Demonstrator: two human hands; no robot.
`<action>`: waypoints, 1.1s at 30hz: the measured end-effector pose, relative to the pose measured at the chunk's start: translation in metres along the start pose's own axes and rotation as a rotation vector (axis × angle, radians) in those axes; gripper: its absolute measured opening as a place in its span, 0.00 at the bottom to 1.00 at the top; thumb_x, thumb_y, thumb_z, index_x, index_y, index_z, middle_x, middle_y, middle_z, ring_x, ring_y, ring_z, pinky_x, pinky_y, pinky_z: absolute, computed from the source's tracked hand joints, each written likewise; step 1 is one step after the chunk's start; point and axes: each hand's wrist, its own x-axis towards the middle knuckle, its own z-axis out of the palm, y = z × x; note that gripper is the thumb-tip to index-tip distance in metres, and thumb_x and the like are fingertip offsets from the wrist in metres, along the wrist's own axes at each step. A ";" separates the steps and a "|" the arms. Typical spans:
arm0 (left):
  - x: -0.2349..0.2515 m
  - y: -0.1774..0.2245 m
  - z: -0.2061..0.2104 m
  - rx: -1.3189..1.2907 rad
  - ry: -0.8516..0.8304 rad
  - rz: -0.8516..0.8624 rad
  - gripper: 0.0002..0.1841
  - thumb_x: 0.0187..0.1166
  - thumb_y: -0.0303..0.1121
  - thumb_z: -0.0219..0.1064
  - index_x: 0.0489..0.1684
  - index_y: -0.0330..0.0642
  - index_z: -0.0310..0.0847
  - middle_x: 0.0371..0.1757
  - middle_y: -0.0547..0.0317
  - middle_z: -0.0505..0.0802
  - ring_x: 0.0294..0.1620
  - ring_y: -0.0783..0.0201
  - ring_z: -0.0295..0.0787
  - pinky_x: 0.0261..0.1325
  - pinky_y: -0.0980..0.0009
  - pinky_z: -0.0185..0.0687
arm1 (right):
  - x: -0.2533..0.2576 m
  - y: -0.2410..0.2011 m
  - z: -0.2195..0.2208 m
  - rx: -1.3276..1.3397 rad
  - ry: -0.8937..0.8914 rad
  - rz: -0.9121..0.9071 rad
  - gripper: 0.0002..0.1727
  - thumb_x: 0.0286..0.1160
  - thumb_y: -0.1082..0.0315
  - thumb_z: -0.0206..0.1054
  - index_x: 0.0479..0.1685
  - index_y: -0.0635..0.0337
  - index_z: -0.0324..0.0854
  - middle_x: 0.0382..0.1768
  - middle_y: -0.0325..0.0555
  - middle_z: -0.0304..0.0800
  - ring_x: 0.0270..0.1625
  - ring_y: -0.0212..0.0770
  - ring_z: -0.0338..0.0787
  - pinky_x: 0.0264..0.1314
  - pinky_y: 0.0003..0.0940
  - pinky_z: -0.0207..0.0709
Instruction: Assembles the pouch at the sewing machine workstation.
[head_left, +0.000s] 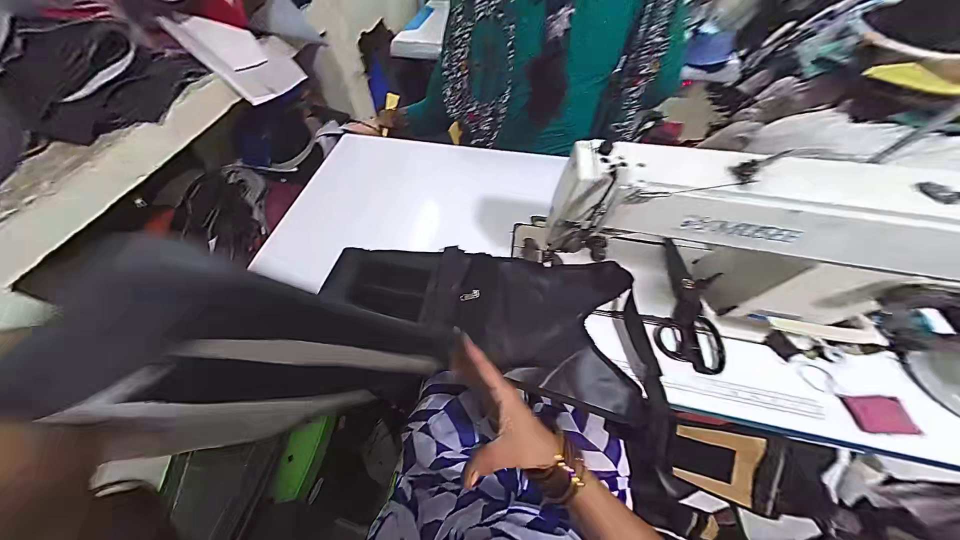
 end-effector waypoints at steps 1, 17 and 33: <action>0.019 0.028 0.024 -0.128 -0.102 0.129 0.14 0.84 0.28 0.56 0.34 0.25 0.82 0.31 0.41 0.91 0.37 0.57 0.90 0.45 0.64 0.82 | -0.002 -0.009 0.016 0.127 0.045 0.012 0.55 0.44 0.54 0.88 0.78 0.73 0.68 0.75 0.41 0.82 0.79 0.22 0.76 0.81 0.23 0.70; -0.083 0.179 0.228 -0.619 -1.080 0.032 0.42 0.82 0.53 0.63 0.92 0.37 0.57 0.91 0.43 0.67 0.94 0.41 0.54 0.90 0.35 0.42 | -0.106 -0.009 -0.074 -1.271 0.589 0.201 0.36 0.63 0.63 0.62 0.75 0.77 0.72 0.78 0.73 0.74 0.86 0.61 0.70 0.84 0.54 0.64; -0.096 0.143 0.244 -0.433 -0.792 0.004 0.30 0.80 0.24 0.53 0.81 0.59 0.77 0.85 0.47 0.77 0.86 0.28 0.64 0.72 0.31 0.66 | -0.043 -0.001 -0.093 -1.225 0.446 0.637 0.54 0.60 0.27 0.64 0.68 0.76 0.82 0.68 0.78 0.80 0.69 0.75 0.80 0.67 0.69 0.72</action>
